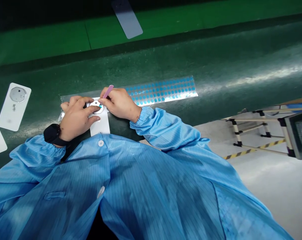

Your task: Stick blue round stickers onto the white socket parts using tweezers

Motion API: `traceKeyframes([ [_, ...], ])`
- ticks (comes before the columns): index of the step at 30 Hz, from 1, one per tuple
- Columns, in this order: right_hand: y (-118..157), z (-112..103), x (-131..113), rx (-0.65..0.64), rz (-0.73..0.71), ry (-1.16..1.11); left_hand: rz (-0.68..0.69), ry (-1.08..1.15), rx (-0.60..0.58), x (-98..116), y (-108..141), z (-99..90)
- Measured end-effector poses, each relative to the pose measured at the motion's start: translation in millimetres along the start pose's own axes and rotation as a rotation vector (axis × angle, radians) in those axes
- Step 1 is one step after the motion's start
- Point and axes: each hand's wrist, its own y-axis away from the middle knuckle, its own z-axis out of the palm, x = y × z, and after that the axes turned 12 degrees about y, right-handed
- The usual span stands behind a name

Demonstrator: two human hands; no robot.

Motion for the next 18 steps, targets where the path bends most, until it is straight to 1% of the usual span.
traceKeyframes([
  [6,-1,-2,0,0.018,-0.009,-0.032,-0.008,0.003,-0.001,-1,0,0.3],
  [13,0,-3,-2,0.013,0.019,-0.066,-0.018,0.012,-0.003,0,-1,0.3],
  [15,-1,-2,-2,0.018,0.064,-0.145,-0.037,0.021,-0.024,0,-3,-1.9],
  [18,-6,-1,0,0.065,0.237,-0.416,-0.076,0.03,-0.064,2,-11,-6.6],
])
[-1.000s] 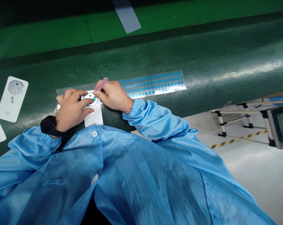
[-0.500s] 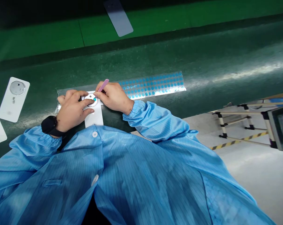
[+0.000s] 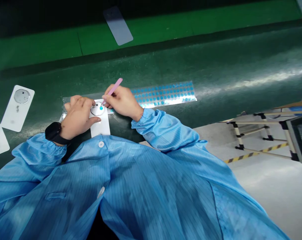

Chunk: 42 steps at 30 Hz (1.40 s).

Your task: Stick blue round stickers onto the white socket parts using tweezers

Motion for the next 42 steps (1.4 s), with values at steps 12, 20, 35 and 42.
traceKeyframes([
  [12,-25,-3,9,0.172,0.136,-0.461,-0.042,-0.108,-0.112,13,-22,-21.3],
  [20,-32,-8,6,0.16,0.228,-0.651,-0.115,-0.03,-0.151,14,-36,-33.0],
  [35,-136,-60,-49,0.072,0.23,0.627,-0.37,0.105,0.751,-82,-131,-243.0],
  [42,-212,-20,-56,-0.072,0.192,1.068,-0.435,0.253,0.901,-124,-75,-186.1],
])
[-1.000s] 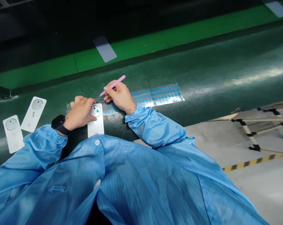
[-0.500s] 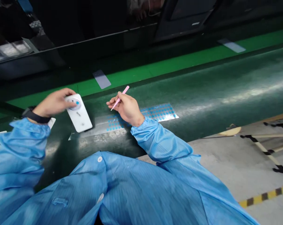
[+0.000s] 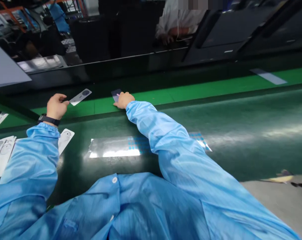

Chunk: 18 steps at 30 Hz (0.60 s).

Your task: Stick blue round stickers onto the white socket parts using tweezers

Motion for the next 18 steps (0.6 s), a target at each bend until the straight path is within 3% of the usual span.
traceKeyframes([
  [5,-6,-2,-19,0.035,-0.096,0.017,-0.123,0.294,0.014,-29,45,-17.9],
  [9,12,-20,-14,0.169,-0.07,-0.01,-0.141,0.448,-0.082,-24,69,-0.6],
  [11,36,-24,-10,0.21,-0.059,-0.116,-0.163,0.524,-0.15,-14,79,16.3],
  [13,73,-18,-9,0.187,-0.12,-0.391,-0.207,0.635,-0.234,-3,91,33.0],
  [16,136,3,-4,0.019,-0.266,-0.823,-0.255,0.834,-0.417,10,108,49.3],
  [18,168,17,7,-0.073,-0.263,-0.982,-0.242,0.878,-0.554,13,122,51.3],
])
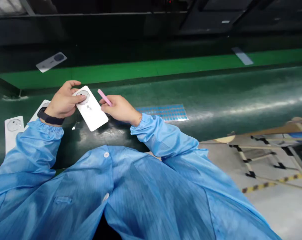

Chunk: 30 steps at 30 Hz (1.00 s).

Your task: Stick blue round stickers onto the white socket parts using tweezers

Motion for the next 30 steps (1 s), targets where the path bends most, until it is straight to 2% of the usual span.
traceKeyframes([
  [2,19,-6,16,0.064,0.078,-0.172,-0.034,-0.069,-0.097,-4,16,2.6],
  [4,25,-17,34,0.208,0.12,-0.35,-0.04,-0.228,-0.151,-6,34,3.0],
  [6,25,-27,51,0.311,0.109,-0.411,-0.02,-0.437,-0.199,-7,49,5.7],
  [7,24,-30,58,0.319,0.102,-0.389,-0.006,-0.533,-0.228,-8,55,8.8],
  [10,25,-30,71,0.221,0.124,-0.286,0.02,-0.72,-0.326,-14,61,24.9],
  [14,31,-22,72,0.066,0.169,-0.255,0.112,-0.889,-0.44,-28,56,42.6],
  [17,36,-18,65,-0.033,0.231,-0.246,0.244,-0.969,-0.479,-38,54,38.4],
  [19,38,-15,60,-0.053,0.264,-0.223,0.295,-0.988,-0.48,-43,56,30.0],
  [23,39,-11,54,-0.053,0.316,-0.19,0.229,-1.016,-0.467,-50,65,18.1],
  [30,40,-8,62,-0.039,0.293,-0.194,0.154,-1.005,-0.474,-52,68,21.5],
])
